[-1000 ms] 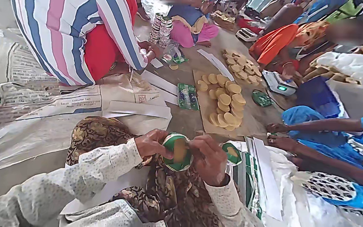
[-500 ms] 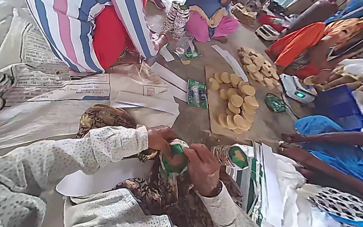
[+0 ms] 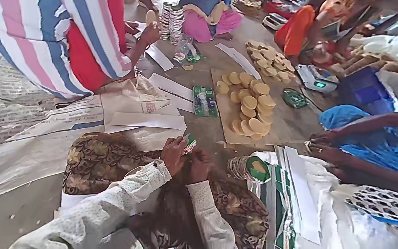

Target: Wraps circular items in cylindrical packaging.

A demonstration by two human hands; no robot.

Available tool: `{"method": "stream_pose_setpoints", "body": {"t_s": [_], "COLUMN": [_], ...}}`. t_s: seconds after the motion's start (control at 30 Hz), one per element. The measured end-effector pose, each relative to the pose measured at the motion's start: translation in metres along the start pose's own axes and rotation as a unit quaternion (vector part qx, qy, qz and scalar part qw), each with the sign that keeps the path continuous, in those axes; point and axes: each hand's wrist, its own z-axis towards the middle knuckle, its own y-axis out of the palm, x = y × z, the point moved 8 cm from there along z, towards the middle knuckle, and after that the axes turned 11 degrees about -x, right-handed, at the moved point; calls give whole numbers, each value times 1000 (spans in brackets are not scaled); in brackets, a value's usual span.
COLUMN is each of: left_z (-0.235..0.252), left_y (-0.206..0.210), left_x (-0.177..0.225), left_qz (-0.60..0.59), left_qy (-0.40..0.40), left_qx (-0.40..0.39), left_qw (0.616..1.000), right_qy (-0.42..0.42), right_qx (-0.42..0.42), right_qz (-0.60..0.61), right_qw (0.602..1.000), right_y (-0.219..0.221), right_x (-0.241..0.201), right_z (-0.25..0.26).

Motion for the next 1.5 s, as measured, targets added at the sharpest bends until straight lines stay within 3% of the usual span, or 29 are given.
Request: {"method": "stream_pose_setpoints", "body": {"t_s": [0.07, 0.2, 0.3, 0.37, 0.43, 0.53, 0.57, 0.63, 0.7, 0.87, 1.03, 1.13, 1.2, 1.27, 1.3, 1.37, 1.43, 1.5], "left_z": [14, 35, 35, 32, 39, 55, 60, 61, 59, 62, 57, 53, 51, 53, 52, 49, 40, 32], "left_y": [28, 93, 132, 145, 145, 131, 128, 120, 116, 124, 127, 127, 129, 132, 134, 137, 131, 115], "left_x": [-7, -15, -24, -27, -29, -40, -44, -42, -38, -27, -23, -24, -30, -39, -40, -40, -37, -42], "left_qz": [29, 81, 98, 114, 118, 99, 99, 149, 215, 315, 336, 306, 237, 138, 115, 114, 152, 110], "left_qy": [-12, -59, -65, -70, -76, -79, -77, -83, -75, -22, -36, -45, -88, -148, -160, -151, -100, -56], "left_qx": [-4, -146, -248, -326, -362, -380, -393, -448, -479, -491, -502, -492, -460, -364, -332, -350, -382, -318], "left_qw": [999, 984, 962, 936, 922, 916, 911, 878, 848, 812, 796, 814, 851, 909, 922, 918, 906, 940], "right_qy": [63, 169, 221, 254, 221, 60, 55, 136, 179, 191, 196, 180, 161, 133, 150, 227, 284, 289], "right_qx": [-7, 0, -49, -116, -130, -159, -209, -324, -370, -397, -409, -404, -364, -253, -201, -135, -120, -107], "right_qz": [16, 51, -120, -367, -485, -520, -536, -593, -629, -647, -621, -606, -571, -532, -520, -509, -517, -518], "right_qw": [998, 984, 967, 887, 836, 837, 816, 724, 660, 622, 639, 661, 718, 797, 816, 819, 798, 798], "right_y": [-13, -48, -73, -81, -77, -58, -49, -35, -28, -25, -21, -21, -26, -39, -46, -54, -56, -55], "right_x": [23, 75, 90, 72, 45, 26, 26, 39, 46, 50, 42, 45, 37, 26, 22, 25, 34, 39], "right_z": [15, 36, 53, 60, 66, 63, 60, 54, 49, 49, 39, 35, 36, 44, 48, 55, 59, 62]}}
